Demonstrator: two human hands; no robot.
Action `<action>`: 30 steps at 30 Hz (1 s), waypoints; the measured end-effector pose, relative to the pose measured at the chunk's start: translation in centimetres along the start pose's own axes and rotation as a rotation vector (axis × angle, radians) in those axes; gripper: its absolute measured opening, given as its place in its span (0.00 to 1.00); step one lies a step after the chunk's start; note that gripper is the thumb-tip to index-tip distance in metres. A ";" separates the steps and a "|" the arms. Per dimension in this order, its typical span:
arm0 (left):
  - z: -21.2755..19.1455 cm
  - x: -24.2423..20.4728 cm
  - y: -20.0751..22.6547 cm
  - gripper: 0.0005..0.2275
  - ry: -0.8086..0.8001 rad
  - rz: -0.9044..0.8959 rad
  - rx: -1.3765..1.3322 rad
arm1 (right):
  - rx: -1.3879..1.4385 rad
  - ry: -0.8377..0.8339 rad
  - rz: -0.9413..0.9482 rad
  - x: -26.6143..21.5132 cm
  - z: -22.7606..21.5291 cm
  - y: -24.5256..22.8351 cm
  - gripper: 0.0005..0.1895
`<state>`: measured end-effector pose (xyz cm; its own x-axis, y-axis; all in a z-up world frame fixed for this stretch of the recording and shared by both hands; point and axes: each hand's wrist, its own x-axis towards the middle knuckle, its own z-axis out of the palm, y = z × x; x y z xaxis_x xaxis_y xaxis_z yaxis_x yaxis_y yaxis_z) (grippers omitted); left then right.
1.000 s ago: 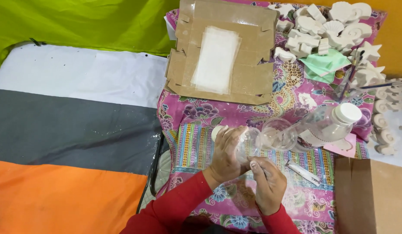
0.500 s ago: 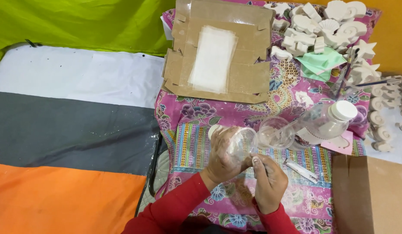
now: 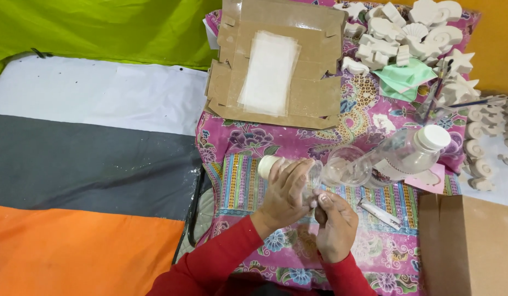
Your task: A person is seen organizing small white molded shapes into a cardboard box and then mixing a white substance in a plastic cup using liquid from a bottle and a small stirring tool.
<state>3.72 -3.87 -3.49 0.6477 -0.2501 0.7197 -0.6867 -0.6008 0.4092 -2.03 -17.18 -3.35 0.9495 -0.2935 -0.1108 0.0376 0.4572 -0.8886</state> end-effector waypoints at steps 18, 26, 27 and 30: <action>0.7 -0.1 -0.5 0.48 0.158 -0.025 -0.061 | -0.404 0.027 -0.344 1.0 -0.7 -1.5 0.08; 0.4 0.2 -0.3 0.45 0.160 -0.015 -0.061 | -0.788 -0.236 -0.724 1.8 -0.5 -1.4 0.10; 0.4 0.2 -0.3 0.45 0.157 -0.017 -0.062 | -0.773 -0.234 -0.702 1.8 -0.6 -1.2 0.10; 0.5 0.0 -0.5 0.45 0.160 -0.015 -0.074 | -0.660 -0.228 -0.592 1.6 -0.5 -1.1 0.10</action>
<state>4.22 -3.96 -4.03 0.6013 -0.1141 0.7908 -0.7038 -0.5443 0.4565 -0.75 -18.54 -2.82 0.8731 -0.1220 0.4721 0.4187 -0.3086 -0.8541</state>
